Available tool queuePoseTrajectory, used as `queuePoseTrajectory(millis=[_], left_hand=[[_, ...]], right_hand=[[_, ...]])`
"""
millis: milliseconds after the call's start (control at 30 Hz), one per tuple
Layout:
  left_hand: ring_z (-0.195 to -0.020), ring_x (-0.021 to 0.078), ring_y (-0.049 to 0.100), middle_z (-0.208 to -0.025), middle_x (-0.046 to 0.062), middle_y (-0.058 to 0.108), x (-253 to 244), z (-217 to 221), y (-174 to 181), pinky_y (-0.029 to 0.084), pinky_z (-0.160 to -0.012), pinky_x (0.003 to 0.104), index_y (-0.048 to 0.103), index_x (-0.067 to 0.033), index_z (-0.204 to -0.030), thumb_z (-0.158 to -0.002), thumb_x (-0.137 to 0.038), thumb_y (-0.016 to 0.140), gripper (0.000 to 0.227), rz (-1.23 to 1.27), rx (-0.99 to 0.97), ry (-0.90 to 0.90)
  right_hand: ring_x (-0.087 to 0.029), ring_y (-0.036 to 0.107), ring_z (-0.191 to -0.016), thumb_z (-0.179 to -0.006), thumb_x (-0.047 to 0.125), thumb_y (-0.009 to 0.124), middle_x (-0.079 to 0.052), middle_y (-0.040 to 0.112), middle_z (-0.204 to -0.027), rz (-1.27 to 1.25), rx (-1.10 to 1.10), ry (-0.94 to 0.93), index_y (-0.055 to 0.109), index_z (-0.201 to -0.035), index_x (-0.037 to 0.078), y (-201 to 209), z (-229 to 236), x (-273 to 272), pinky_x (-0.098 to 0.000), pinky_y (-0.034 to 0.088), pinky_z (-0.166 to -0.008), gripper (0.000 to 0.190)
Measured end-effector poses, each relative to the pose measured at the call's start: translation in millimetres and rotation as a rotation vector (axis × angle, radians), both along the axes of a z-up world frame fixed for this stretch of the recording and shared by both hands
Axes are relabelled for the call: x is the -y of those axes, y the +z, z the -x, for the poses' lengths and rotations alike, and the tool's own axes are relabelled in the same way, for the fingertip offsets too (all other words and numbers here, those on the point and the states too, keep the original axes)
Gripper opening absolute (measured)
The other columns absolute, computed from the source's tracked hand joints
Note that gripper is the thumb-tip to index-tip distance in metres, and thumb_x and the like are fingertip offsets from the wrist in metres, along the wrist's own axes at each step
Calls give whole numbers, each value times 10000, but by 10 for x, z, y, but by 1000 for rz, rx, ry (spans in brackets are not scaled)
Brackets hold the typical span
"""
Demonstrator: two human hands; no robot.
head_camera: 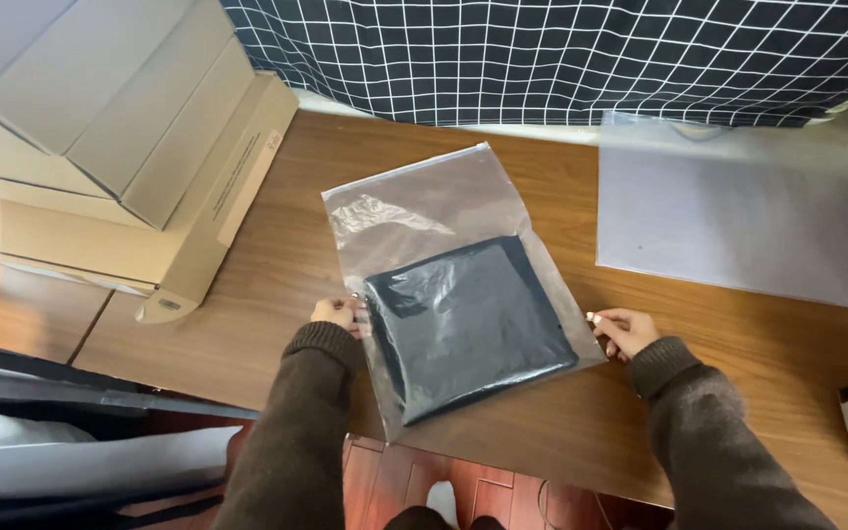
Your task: Folding a black t-shirt and placing it into a plastic shipping bag
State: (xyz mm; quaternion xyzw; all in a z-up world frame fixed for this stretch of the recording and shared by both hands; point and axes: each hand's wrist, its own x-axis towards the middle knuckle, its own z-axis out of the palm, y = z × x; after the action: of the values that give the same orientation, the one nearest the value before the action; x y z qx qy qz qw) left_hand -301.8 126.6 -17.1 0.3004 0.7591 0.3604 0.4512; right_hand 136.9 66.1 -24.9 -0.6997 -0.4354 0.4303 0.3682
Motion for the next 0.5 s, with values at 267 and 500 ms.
queuePoseTrajectory(millis=[267, 500], left_hand=[[-607, 379, 623, -790, 238, 629, 85, 125, -439, 556, -459, 432, 618, 25, -943, -781, -121, 583, 220, -32, -5, -48], [-596, 369, 626, -798, 234, 633, 292, -108, -219, 555, -462, 421, 626, 17, -930, -789, -131, 589, 208, -34, -9, -85]], right_hand=[[-147, 485, -338, -710, 30, 641, -201, 623, -670, -12, -20, 69, 632, -904, -67, -430, -137, -48, -228, 340, -268, 217], [-190, 530, -355, -703, 51, 667, -215, 647, -675, 131, -43, 175, 643, -891, -75, -493, -445, 302, -245, 359, -286, 227]])
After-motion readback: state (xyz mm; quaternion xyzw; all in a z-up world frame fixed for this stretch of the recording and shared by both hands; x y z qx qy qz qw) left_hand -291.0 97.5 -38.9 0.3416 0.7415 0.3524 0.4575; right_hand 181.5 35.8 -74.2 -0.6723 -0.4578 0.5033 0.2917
